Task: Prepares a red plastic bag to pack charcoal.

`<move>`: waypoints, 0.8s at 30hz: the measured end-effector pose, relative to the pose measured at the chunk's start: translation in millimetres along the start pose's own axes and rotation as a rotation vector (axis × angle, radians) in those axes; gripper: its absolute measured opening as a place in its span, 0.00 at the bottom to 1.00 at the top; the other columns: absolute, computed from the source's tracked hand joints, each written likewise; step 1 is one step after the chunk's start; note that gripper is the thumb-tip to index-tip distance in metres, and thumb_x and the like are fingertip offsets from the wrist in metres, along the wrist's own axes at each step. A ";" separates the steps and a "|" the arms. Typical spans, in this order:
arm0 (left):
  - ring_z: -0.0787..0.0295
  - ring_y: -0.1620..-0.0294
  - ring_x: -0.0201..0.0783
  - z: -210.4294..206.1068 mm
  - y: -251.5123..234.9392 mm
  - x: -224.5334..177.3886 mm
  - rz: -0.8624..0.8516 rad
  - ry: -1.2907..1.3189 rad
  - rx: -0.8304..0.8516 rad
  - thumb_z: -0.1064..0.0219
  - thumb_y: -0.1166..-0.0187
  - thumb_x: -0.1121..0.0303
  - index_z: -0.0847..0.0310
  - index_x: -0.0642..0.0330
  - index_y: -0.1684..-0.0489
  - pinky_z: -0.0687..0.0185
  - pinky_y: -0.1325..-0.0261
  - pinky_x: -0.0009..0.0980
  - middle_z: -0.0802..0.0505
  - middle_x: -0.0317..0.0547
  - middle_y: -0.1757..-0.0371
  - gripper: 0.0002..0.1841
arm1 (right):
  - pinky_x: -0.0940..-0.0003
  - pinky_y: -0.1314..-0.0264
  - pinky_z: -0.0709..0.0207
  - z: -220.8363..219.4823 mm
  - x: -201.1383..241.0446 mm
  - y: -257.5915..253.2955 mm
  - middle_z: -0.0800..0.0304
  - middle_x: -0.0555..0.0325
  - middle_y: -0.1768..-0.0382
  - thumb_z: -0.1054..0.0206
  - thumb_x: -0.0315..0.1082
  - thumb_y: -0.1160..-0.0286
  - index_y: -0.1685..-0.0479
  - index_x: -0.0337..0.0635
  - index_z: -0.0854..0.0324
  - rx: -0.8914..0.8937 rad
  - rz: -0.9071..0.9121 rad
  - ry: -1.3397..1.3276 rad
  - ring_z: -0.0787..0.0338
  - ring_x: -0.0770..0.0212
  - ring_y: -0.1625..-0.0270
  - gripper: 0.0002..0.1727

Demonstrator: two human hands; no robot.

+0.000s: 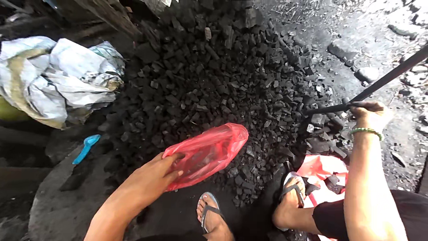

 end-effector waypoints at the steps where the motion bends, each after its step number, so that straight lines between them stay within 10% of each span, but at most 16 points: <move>1: 0.14 0.37 0.63 -0.3 0.3 1.2 0.006 -0.001 0.004 0.29 0.20 0.70 0.19 0.53 0.27 0.24 0.37 0.68 0.15 0.61 0.31 0.21 | 0.75 0.57 0.16 7.0 -4.6 -1.7 0.10 0.57 0.60 0.30 0.13 0.43 0.53 0.31 0.18 -0.115 -0.010 0.042 0.13 0.73 0.62 0.16; 4: 0.14 0.38 0.61 -1.6 0.5 4.9 0.010 -0.008 0.013 0.28 0.20 0.70 0.19 0.55 0.26 0.23 0.37 0.66 0.15 0.62 0.32 0.22 | 0.55 0.20 0.31 11.4 -22.8 18.9 0.22 0.32 0.29 0.33 0.23 0.31 0.28 0.27 0.24 -0.174 -0.060 0.379 0.22 0.45 0.24 0.27; 7: 0.14 0.38 0.62 -1.2 -0.3 3.8 0.023 -0.008 0.028 0.29 0.19 0.70 0.20 0.55 0.27 0.23 0.36 0.67 0.16 0.62 0.31 0.21 | 0.33 0.19 0.36 -26.6 -58.3 64.6 0.23 0.18 0.31 0.38 0.27 0.21 0.32 0.23 0.22 0.163 -0.031 0.597 0.24 0.25 0.24 0.21; 16: 0.16 0.33 0.65 -2.9 1.9 16.0 0.039 -0.034 0.059 0.29 0.19 0.68 0.21 0.54 0.24 0.26 0.34 0.69 0.16 0.63 0.29 0.23 | 0.36 0.11 0.47 -69.6 -186.8 188.4 0.48 0.19 0.13 0.23 0.58 0.30 0.14 0.30 0.36 0.528 -0.547 0.745 0.44 0.25 0.11 0.51; 21: 0.17 0.33 0.66 -4.8 8.2 36.0 0.071 -0.041 0.089 0.31 0.17 0.65 0.22 0.55 0.22 0.27 0.32 0.69 0.16 0.64 0.30 0.23 | 0.35 0.12 0.47 -78.2 -195.9 182.6 0.66 0.17 0.10 0.25 0.60 0.30 0.11 0.41 0.37 0.575 -0.570 0.752 0.51 0.22 0.10 0.50; 24: 0.15 0.36 0.66 -3.0 12.5 43.6 0.063 -0.040 0.044 0.30 0.18 0.65 0.20 0.54 0.24 0.26 0.36 0.71 0.15 0.64 0.31 0.23 | 0.34 0.13 0.46 -78.9 -195.6 187.5 0.55 0.17 0.12 0.25 0.59 0.28 0.14 0.44 0.31 0.549 -0.531 0.744 0.46 0.22 0.12 0.44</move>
Point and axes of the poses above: each hand's wrist, its own y-axis away from the middle knuckle, its own z-axis out of the back of the hand, x = y × z, the point moved 6 cm from there along -y, towards the middle knuckle
